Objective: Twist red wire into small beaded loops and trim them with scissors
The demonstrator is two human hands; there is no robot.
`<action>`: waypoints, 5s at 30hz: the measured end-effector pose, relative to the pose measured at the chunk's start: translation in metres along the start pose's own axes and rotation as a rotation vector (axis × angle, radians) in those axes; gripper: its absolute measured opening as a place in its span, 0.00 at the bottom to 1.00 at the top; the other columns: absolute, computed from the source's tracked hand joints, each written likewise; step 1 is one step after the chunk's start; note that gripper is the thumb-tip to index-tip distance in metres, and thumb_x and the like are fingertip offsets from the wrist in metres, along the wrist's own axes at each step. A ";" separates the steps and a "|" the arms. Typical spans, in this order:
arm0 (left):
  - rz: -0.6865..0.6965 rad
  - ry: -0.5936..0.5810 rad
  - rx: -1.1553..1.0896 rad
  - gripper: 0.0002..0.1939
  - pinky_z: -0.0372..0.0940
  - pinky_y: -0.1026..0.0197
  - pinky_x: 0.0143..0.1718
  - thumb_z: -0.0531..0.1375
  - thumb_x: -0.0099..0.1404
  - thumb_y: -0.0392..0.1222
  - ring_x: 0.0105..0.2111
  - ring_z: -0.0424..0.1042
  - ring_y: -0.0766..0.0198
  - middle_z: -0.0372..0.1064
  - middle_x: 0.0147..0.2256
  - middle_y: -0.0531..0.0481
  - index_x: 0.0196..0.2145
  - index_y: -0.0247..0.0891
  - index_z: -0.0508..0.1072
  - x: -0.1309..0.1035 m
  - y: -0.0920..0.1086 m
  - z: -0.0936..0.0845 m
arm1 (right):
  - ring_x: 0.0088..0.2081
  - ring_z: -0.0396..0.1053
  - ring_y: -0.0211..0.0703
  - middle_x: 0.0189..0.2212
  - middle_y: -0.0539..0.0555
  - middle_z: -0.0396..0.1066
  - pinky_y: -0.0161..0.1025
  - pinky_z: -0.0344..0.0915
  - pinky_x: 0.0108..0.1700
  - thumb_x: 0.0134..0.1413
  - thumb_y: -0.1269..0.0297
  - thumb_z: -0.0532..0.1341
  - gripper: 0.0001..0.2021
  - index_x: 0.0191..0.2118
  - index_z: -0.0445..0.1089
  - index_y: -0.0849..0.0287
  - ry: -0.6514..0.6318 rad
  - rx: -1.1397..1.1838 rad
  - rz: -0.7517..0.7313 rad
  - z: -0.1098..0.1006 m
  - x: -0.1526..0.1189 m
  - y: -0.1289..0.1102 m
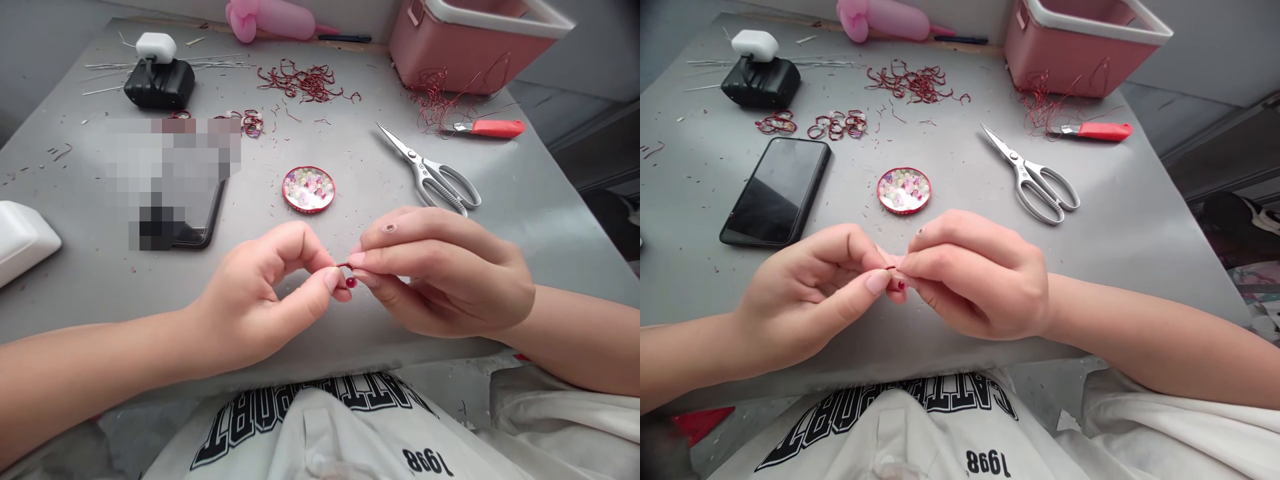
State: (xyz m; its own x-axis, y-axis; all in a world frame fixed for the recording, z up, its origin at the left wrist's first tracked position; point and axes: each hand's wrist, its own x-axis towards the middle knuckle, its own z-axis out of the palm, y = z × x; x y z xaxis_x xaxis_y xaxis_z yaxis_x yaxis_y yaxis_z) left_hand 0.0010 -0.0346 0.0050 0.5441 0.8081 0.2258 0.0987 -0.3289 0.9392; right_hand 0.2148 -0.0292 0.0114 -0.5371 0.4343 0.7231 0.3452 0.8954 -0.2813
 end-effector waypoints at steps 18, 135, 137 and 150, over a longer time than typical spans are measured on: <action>0.124 0.033 0.091 0.05 0.75 0.64 0.31 0.59 0.68 0.31 0.29 0.78 0.67 0.76 0.31 0.54 0.35 0.40 0.71 -0.001 0.001 -0.003 | 0.28 0.68 0.34 0.27 0.51 0.70 0.32 0.67 0.27 0.60 0.56 0.66 0.13 0.31 0.70 0.60 -0.232 1.131 0.968 0.002 0.010 0.000; -0.005 -0.091 0.227 0.09 0.64 0.65 0.27 0.55 0.70 0.35 0.25 0.72 0.69 0.78 0.28 0.55 0.32 0.38 0.73 0.002 -0.006 0.002 | 0.32 0.72 0.38 0.29 0.51 0.71 0.37 0.71 0.34 0.59 0.57 0.67 0.11 0.32 0.70 0.58 -0.265 0.829 0.846 -0.001 0.006 0.000; -0.086 -0.087 0.153 0.10 0.61 0.66 0.21 0.56 0.70 0.38 0.21 0.69 0.70 0.78 0.26 0.54 0.31 0.39 0.74 0.003 -0.002 0.001 | 0.30 0.69 0.37 0.28 0.51 0.69 0.37 0.68 0.31 0.60 0.61 0.66 0.10 0.31 0.68 0.57 -0.181 0.614 0.714 -0.001 0.006 -0.004; 0.159 -0.066 0.358 0.08 0.66 0.65 0.31 0.58 0.68 0.33 0.26 0.70 0.69 0.76 0.26 0.55 0.31 0.39 0.74 0.002 -0.007 -0.001 | 0.28 0.63 0.34 0.26 0.50 0.66 0.34 0.64 0.29 0.58 0.48 0.66 0.19 0.32 0.67 0.59 -0.343 1.016 1.107 -0.003 0.008 -0.008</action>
State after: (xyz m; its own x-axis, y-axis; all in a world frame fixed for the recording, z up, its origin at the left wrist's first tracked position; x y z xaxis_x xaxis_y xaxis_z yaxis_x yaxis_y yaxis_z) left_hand 0.0008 -0.0304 -0.0006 0.6268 0.7044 0.3331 0.2871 -0.6062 0.7417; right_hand 0.2102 -0.0332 0.0211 -0.5686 0.7786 -0.2655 0.1014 -0.2539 -0.9619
